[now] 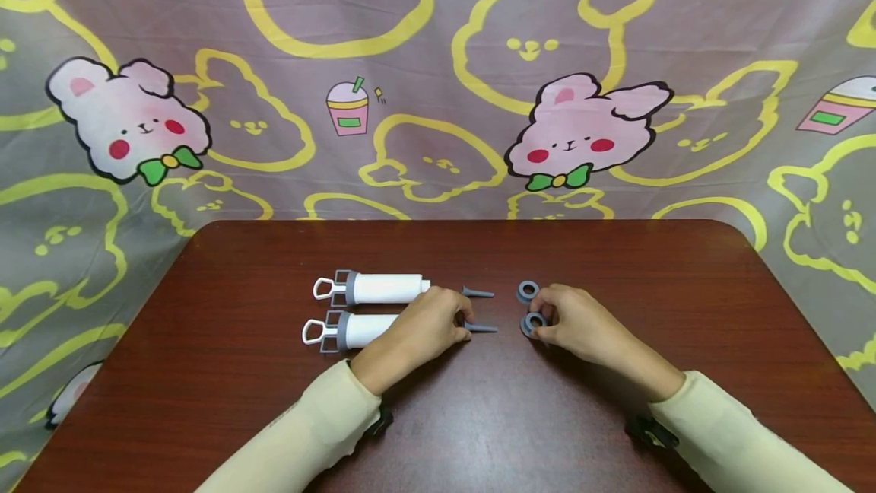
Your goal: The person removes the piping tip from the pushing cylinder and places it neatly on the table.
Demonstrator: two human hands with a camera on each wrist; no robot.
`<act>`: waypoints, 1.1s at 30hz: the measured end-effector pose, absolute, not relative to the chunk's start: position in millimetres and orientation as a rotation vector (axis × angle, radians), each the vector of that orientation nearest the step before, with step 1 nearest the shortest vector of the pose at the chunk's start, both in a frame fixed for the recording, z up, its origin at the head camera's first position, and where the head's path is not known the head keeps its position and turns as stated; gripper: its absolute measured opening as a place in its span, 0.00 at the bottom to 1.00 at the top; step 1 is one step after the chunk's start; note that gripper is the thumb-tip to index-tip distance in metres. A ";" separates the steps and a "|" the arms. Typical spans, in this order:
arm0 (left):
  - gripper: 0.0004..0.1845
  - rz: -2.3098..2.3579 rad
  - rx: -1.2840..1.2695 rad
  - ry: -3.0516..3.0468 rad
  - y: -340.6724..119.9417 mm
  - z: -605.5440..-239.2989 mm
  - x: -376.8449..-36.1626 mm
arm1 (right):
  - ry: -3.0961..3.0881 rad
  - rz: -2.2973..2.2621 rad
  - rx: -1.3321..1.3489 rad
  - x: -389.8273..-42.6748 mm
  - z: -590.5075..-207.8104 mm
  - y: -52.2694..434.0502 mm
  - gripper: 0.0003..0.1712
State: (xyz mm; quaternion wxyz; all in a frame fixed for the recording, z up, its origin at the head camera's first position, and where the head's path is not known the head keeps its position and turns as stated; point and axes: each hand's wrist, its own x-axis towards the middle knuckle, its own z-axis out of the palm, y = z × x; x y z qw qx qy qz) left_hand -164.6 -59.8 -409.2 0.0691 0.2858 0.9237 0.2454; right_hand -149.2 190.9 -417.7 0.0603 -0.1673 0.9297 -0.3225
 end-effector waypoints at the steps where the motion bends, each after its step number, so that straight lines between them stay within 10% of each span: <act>1: 0.06 0.735 0.860 2.782 -59.7 -409.2 -164.6 | 2.811 -0.975 -0.504 -149.2 -417.8 191.0 0.10; 33: 0.07 0.697 0.863 2.778 -59.4 -410.5 -166.4 | 2.766 -0.992 -0.472 -149.8 -417.1 190.1 0.12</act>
